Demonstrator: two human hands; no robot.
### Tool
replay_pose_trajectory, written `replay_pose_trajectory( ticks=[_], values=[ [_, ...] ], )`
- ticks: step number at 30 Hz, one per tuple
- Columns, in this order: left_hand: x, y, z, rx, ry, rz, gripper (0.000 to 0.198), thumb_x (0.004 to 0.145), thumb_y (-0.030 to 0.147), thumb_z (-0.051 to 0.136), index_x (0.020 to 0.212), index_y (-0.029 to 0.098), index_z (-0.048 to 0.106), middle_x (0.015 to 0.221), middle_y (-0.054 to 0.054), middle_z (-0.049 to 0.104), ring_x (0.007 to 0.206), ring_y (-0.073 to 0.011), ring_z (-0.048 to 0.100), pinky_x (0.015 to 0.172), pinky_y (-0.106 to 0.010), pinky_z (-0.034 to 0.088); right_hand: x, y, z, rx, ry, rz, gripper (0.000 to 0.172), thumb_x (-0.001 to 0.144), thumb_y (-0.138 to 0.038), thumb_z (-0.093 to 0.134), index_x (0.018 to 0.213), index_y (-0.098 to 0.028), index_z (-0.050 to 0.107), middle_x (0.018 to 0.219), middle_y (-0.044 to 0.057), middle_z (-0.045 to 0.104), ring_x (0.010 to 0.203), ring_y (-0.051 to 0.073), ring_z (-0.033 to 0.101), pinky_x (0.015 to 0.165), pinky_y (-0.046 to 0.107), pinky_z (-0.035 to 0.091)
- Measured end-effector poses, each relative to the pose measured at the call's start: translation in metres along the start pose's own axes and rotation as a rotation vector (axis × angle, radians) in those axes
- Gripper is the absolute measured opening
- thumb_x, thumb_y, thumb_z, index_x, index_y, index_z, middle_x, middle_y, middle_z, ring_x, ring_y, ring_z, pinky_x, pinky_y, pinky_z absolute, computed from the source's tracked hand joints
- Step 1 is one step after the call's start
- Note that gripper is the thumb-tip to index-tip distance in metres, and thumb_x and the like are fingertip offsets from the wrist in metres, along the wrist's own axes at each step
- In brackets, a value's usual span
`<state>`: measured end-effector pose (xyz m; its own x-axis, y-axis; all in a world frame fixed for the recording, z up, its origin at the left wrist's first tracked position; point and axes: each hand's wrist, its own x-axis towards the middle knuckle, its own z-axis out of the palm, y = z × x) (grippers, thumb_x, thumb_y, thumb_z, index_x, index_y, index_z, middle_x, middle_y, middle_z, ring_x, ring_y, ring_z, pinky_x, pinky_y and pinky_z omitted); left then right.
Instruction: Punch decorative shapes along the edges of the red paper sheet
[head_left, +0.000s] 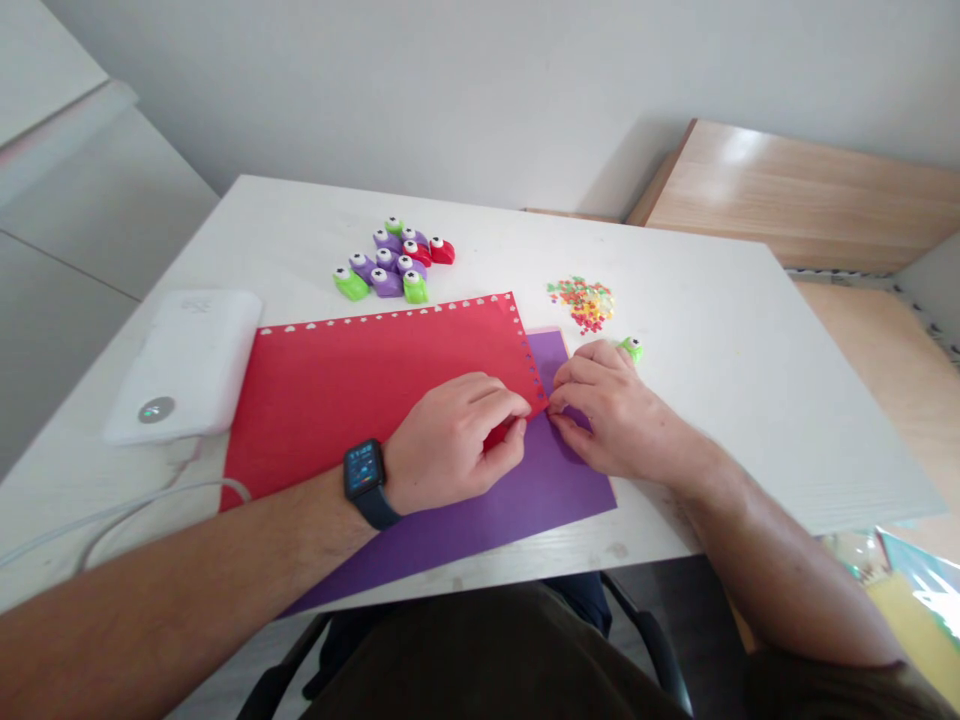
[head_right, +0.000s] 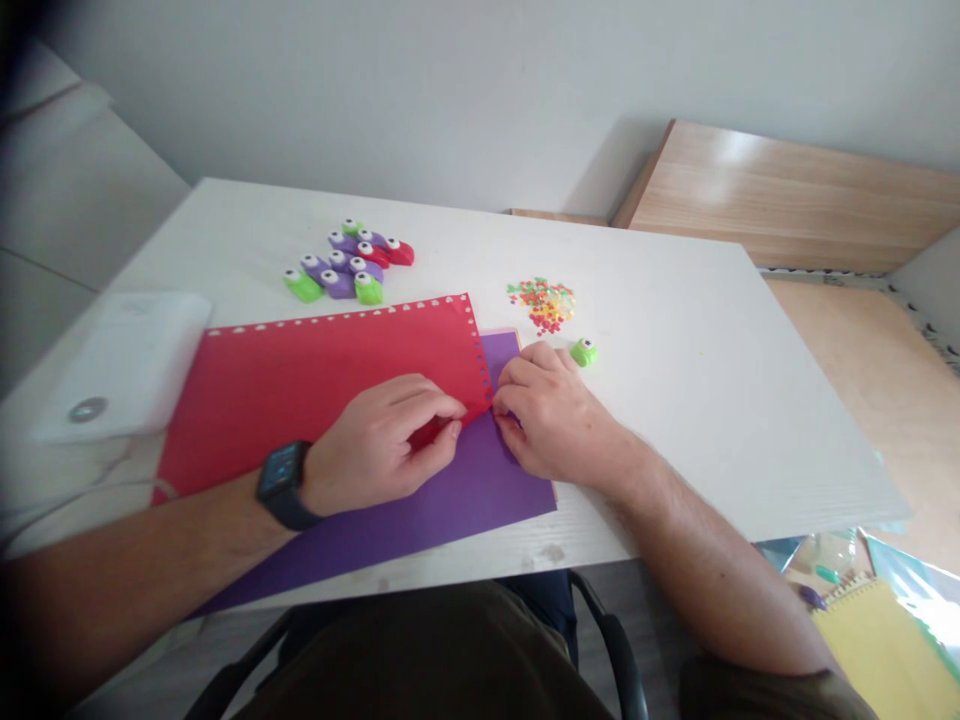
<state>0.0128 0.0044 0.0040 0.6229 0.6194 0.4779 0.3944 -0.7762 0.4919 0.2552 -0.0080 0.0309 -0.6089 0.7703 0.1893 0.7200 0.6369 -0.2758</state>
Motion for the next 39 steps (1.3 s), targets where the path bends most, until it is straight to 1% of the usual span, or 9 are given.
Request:
replay_pose_trajectory(
  ticks=[7, 12, 15, 18, 25, 35, 39],
  values=[
    [-0.0002, 0.0004, -0.0008, -0.009, -0.002, 0.003, 0.009, 0.098, 0.013, 0.060, 0.095, 0.015, 0.068, 0.084, -0.004, 0.066, 0.080, -0.0188, 0.061, 0.076, -0.034, 0.048, -0.0004, 0.0003, 0.0034, -0.038, 0.015, -0.013, 0.012, 0.094, -0.014, 0.066, 0.086, -0.020, 0.073, 0.099, 0.008, 0.072, 0.107, 0.030, 0.054, 0.096, 0.048, 0.041],
    [-0.0015, -0.0003, -0.0002, -0.014, -0.010, -0.006, 0.009, 0.098, 0.013, 0.060, 0.095, 0.015, 0.068, 0.085, -0.004, 0.067, 0.080, -0.0189, 0.061, 0.076, -0.035, 0.048, -0.0013, 0.0021, 0.0012, -0.053, 0.053, 0.016, 0.011, 0.091, -0.014, 0.068, 0.086, -0.021, 0.074, 0.098, 0.008, 0.072, 0.107, 0.031, 0.054, 0.097, 0.050, 0.041],
    [-0.0012, -0.0005, 0.0001, -0.015, -0.008, -0.006, 0.009, 0.098, 0.013, 0.060, 0.095, 0.015, 0.068, 0.084, -0.004, 0.066, 0.079, -0.0190, 0.061, 0.075, -0.035, 0.049, -0.0015, 0.0022, 0.0005, -0.047, 0.055, 0.031, 0.007, 0.092, -0.020, 0.071, 0.087, -0.021, 0.076, 0.098, 0.008, 0.071, 0.107, 0.031, 0.054, 0.096, 0.051, 0.041],
    [-0.0005, -0.0002, -0.0001, -0.009, -0.005, 0.001, 0.010, 0.097, 0.013, 0.059, 0.094, 0.016, 0.068, 0.084, -0.004, 0.066, 0.079, -0.0190, 0.060, 0.074, -0.034, 0.048, -0.0009, 0.0015, 0.0011, -0.041, 0.037, 0.032, 0.009, 0.093, -0.027, 0.074, 0.088, -0.021, 0.077, 0.098, 0.009, 0.072, 0.107, 0.032, 0.053, 0.096, 0.052, 0.041],
    [-0.0004, 0.0001, -0.0004, -0.003, -0.007, 0.003, 0.009, 0.097, 0.012, 0.060, 0.095, 0.016, 0.068, 0.083, -0.004, 0.066, 0.079, -0.0187, 0.061, 0.074, -0.034, 0.048, 0.0000, 0.0014, 0.0024, -0.038, 0.028, 0.023, 0.012, 0.096, -0.019, 0.067, 0.088, -0.020, 0.076, 0.099, 0.009, 0.073, 0.107, 0.030, 0.053, 0.096, 0.050, 0.041],
    [-0.0002, 0.0003, -0.0003, -0.009, -0.002, 0.003, 0.010, 0.097, 0.013, 0.059, 0.095, 0.017, 0.067, 0.084, -0.004, 0.067, 0.079, -0.0187, 0.061, 0.074, -0.034, 0.049, 0.0003, 0.0036, 0.0065, -0.080, 0.031, -0.012, 0.014, 0.097, -0.017, 0.064, 0.087, -0.020, 0.073, 0.100, 0.009, 0.073, 0.108, 0.031, 0.053, 0.096, 0.048, 0.040],
    [0.0001, 0.0005, -0.0008, -0.006, -0.001, -0.002, 0.010, 0.097, 0.013, 0.058, 0.095, 0.018, 0.066, 0.084, -0.004, 0.067, 0.079, -0.0183, 0.061, 0.074, -0.033, 0.049, -0.0003, 0.0062, 0.0043, -0.088, 0.052, 0.007, 0.012, 0.096, -0.016, 0.065, 0.088, -0.021, 0.072, 0.100, 0.009, 0.073, 0.107, 0.031, 0.053, 0.094, 0.049, 0.040]
  ],
)
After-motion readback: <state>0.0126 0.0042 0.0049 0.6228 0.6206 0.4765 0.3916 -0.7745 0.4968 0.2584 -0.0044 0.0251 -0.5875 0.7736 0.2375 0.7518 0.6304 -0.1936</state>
